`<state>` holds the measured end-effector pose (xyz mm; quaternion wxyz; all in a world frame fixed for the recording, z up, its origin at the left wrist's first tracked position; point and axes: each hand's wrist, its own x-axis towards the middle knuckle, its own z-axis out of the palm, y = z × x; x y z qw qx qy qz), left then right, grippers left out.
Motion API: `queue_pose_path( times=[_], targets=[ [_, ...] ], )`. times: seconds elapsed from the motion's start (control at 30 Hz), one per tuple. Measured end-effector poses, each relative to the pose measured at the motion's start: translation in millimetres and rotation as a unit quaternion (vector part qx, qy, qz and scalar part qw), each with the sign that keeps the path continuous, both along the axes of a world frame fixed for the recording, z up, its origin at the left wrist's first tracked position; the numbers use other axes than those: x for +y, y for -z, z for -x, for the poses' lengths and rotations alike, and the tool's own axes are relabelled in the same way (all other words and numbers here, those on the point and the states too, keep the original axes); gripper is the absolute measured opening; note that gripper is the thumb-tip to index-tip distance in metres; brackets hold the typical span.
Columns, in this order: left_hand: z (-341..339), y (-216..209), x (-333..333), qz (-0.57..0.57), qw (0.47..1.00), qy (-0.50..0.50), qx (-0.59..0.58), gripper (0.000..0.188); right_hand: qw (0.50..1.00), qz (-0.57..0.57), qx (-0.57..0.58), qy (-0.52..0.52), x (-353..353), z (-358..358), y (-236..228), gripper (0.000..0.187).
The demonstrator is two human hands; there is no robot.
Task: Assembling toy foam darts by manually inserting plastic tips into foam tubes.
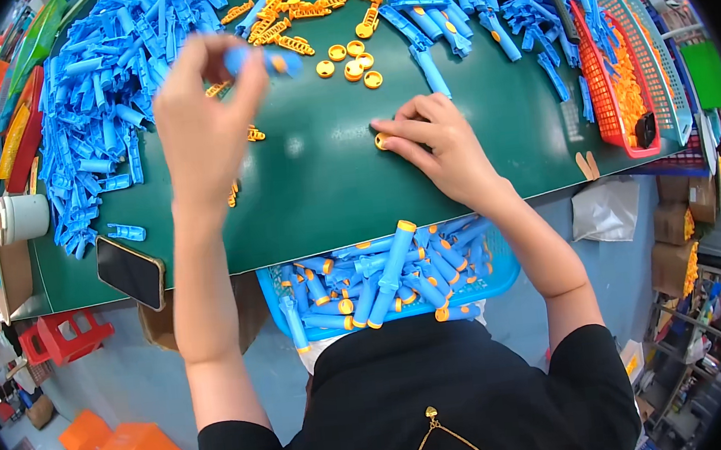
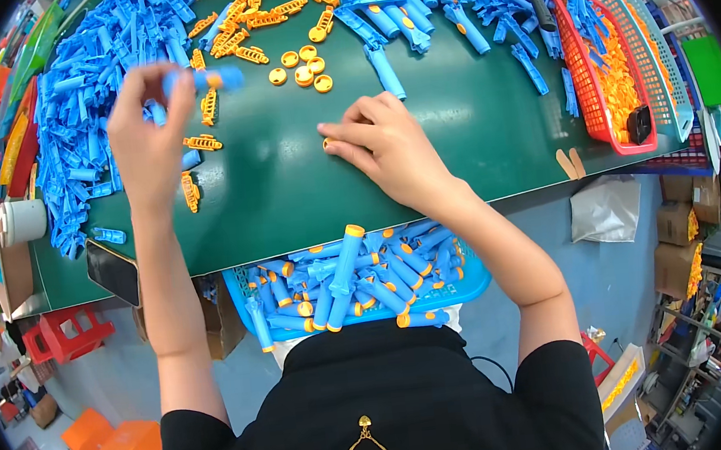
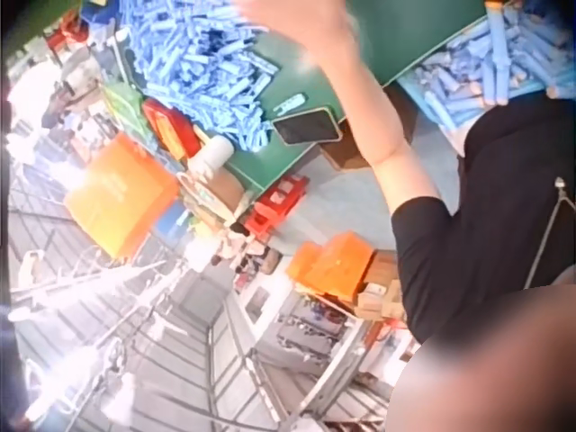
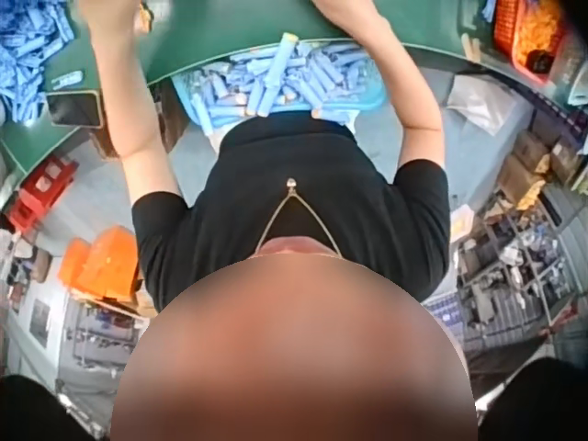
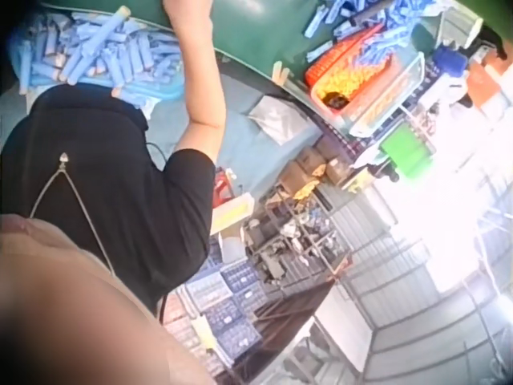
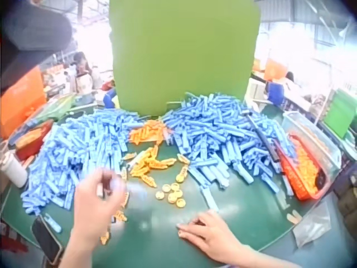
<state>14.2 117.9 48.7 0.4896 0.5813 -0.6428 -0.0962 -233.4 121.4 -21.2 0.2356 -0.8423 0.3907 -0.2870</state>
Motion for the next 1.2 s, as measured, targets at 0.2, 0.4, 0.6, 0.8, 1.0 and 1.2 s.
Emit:
queue_pose_path(
  times=[0.2, 0.4, 0.6, 0.8, 1.0, 1.2],
  targets=[
    [38.1, 13.9, 80.9, -0.066, 0.977, 0.156, -0.129, 0.019, 0.999, 0.036, 0.021, 0.008, 7.2, -3.0, -4.7, 0.034],
    [49.2, 44.0, 95.1, -0.085, 0.987, 0.133, 0.002, 0.023, 0.984, -0.065, -0.145, -0.082, 17.5, -4.8, -40.1, 0.029],
    [49.2, 53.9, 101.9, -0.056, 0.989, 0.133, 0.020, 0.030, 0.987, -0.024, -0.100, -0.125, 38.4, -18.3, -58.7, 0.030],
    [48.9, 59.3, 101.0, -0.024, 0.990, 0.140, 0.016, 0.033, 0.992, -0.021, -0.076, -0.101, 44.4, -20.2, -60.2, 0.029],
    [43.3, 56.0, 101.5, -0.071, 0.981, 0.181, 0.018, 0.039, 0.994, -0.024, -0.060, -0.091, 47.2, -19.3, -62.0, 0.028],
    [48.3, 47.2, 90.6, -0.314, 0.819, 0.333, 0.347, 0.053, 0.992, 0.034, -0.050, -0.107, 42.2, -18.3, -60.4, 0.028]
  ],
)
